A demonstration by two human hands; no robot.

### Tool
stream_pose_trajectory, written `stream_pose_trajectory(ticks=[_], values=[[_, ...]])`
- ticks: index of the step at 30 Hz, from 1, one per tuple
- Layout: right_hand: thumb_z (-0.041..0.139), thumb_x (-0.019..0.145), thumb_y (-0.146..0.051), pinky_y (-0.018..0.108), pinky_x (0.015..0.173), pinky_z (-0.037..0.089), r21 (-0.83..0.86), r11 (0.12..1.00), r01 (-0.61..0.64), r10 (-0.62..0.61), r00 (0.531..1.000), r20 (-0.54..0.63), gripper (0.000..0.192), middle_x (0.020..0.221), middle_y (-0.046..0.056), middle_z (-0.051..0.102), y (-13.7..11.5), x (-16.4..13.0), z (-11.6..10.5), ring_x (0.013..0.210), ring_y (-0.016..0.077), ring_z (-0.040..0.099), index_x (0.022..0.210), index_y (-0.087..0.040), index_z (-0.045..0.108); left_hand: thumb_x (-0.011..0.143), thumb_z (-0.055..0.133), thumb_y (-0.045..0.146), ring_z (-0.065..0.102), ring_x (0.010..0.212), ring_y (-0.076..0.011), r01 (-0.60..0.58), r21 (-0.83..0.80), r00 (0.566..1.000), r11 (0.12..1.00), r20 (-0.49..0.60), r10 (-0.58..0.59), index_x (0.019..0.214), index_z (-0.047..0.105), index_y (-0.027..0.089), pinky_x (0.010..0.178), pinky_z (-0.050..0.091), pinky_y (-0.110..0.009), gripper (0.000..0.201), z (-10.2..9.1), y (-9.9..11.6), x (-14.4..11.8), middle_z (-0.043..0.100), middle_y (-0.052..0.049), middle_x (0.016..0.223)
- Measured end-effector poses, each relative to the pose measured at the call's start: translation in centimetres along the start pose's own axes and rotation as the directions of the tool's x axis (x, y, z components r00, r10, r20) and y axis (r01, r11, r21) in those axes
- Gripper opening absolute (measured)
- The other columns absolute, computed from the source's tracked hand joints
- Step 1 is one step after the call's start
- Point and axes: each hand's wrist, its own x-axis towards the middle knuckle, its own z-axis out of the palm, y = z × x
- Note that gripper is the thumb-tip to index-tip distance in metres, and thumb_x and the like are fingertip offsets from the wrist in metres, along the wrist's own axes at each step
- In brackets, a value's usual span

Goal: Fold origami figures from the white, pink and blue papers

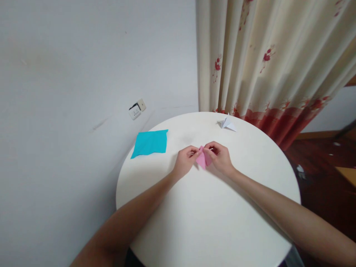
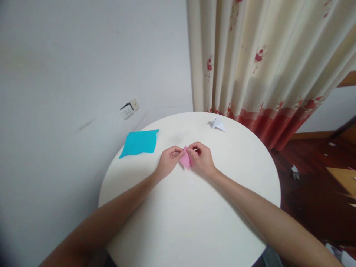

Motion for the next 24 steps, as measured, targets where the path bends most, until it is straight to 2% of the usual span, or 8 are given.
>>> stream_pose_trajectory(ticks=[5,11,17,22,24], values=[[0.062,0.085,-0.034,0.027,0.061,0.043,-0.085,0.996,0.012,-0.006,0.998,0.069,0.019,0.077,0.003,0.069,0.6,0.2,-0.3,0.068,0.0158,0.057,0.085,-0.017,0.070,0.083,0.068,0.042,0.060,0.071,-0.0138,-0.044,0.003,0.993,0.999,-0.109,0.044,0.080,0.061,0.018,0.065,0.048,-0.025,0.025,-0.4,0.1,0.3,0.062,0.000,0.074],[0.061,0.086,-0.035,0.028,0.064,0.045,-0.111,0.992,0.061,-0.054,0.996,0.067,0.021,0.076,0.004,0.071,1.4,0.3,-0.8,0.068,0.0170,0.059,0.082,-0.018,0.072,0.082,0.068,0.040,0.059,0.069,-0.0137,-0.040,-0.013,0.989,0.999,-0.140,0.038,0.080,0.060,0.018,0.062,0.047,-0.025,0.023,-0.6,0.1,0.4,0.062,0.000,0.073],[0.065,0.083,-0.036,0.029,0.064,0.047,-0.091,0.995,0.045,-0.042,0.999,0.032,0.021,0.078,0.005,0.072,1.9,0.3,-0.7,0.067,0.0174,0.061,0.083,-0.017,0.074,0.083,0.068,0.036,0.059,0.067,-0.0129,-0.054,-0.006,0.989,0.999,-0.142,0.053,0.080,0.061,0.018,0.062,0.048,-0.024,0.019,-0.7,0.2,0.3,0.062,0.001,0.072],[0.065,0.084,-0.035,0.029,0.064,0.048,-0.080,0.996,0.040,-0.045,0.997,-0.057,0.019,0.076,0.005,0.072,1.8,0.5,-1.0,0.067,0.0171,0.062,0.082,-0.017,0.073,0.082,0.069,0.040,0.064,0.078,-0.0163,-0.056,0.004,0.997,0.998,-0.044,0.056,0.087,0.067,0.018,0.071,0.052,-0.027,0.023,-1.0,0.1,0.5,0.068,-0.003,0.084],[0.065,0.084,-0.035,0.029,0.064,0.049,-0.068,0.997,0.044,-0.050,0.994,-0.098,0.020,0.076,0.005,0.072,1.8,0.6,-1.1,0.067,0.0173,0.062,0.081,-0.017,0.073,0.080,0.070,0.041,0.066,0.080,-0.0178,-0.032,-0.017,0.998,0.999,-0.051,0.031,0.088,0.068,0.018,0.073,0.054,-0.029,0.025,-1.2,-0.2,0.6,0.069,-0.005,0.087]])
